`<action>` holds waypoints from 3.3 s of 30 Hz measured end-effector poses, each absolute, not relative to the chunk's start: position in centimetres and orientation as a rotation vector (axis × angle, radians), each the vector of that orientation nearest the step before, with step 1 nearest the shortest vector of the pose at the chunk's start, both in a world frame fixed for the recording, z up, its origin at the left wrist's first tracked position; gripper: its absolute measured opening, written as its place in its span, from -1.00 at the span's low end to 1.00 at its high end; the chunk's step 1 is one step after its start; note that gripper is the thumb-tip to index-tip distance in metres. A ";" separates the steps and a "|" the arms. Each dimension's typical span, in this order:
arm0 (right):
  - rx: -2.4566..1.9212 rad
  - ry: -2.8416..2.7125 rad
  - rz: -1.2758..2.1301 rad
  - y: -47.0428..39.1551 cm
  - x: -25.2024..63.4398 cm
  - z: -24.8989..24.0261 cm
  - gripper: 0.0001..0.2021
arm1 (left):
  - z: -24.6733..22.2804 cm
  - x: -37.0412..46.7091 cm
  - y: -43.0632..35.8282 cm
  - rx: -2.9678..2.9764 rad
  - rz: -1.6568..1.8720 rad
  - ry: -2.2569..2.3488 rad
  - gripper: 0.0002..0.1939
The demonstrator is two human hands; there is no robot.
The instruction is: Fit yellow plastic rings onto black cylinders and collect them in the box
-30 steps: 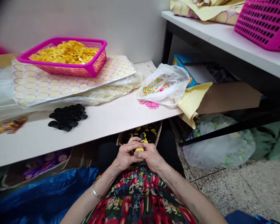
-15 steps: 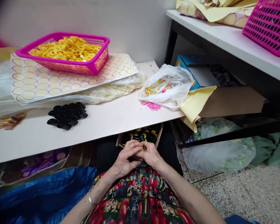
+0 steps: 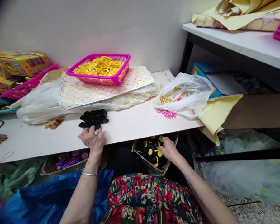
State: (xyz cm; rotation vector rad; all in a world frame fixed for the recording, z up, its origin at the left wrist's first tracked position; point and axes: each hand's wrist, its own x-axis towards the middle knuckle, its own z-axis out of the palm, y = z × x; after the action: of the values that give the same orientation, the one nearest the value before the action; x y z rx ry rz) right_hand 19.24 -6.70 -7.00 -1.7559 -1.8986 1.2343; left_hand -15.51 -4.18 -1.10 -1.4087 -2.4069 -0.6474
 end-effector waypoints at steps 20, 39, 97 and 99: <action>-2.195 -1.811 0.265 2.1 22.6 -3.0 -0.81 | 0.0 -13.1 0.4 -2.245 -0.572 -1.900 -0.84; -1.986 -2.208 0.630 2.9 23.5 -3.1 -0.80 | -5.6 -0.6 1.1 -2.373 -1.775 -2.389 -0.58; -1.392 -1.724 0.818 5.6 17.1 -1.6 -0.88 | -5.8 -0.8 1.2 -2.476 -1.565 -2.258 -0.70; -1.508 -1.622 0.591 7.4 18.7 -1.8 -0.85 | -5.8 -1.0 1.3 -2.437 -1.616 -2.279 -0.64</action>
State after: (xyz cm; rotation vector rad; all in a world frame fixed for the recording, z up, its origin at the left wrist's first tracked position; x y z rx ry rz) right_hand 18.72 7.42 -1.81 -1.5082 -1.6224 0.5909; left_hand -0.97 1.26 -5.83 -2.4366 -2.2794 -1.6160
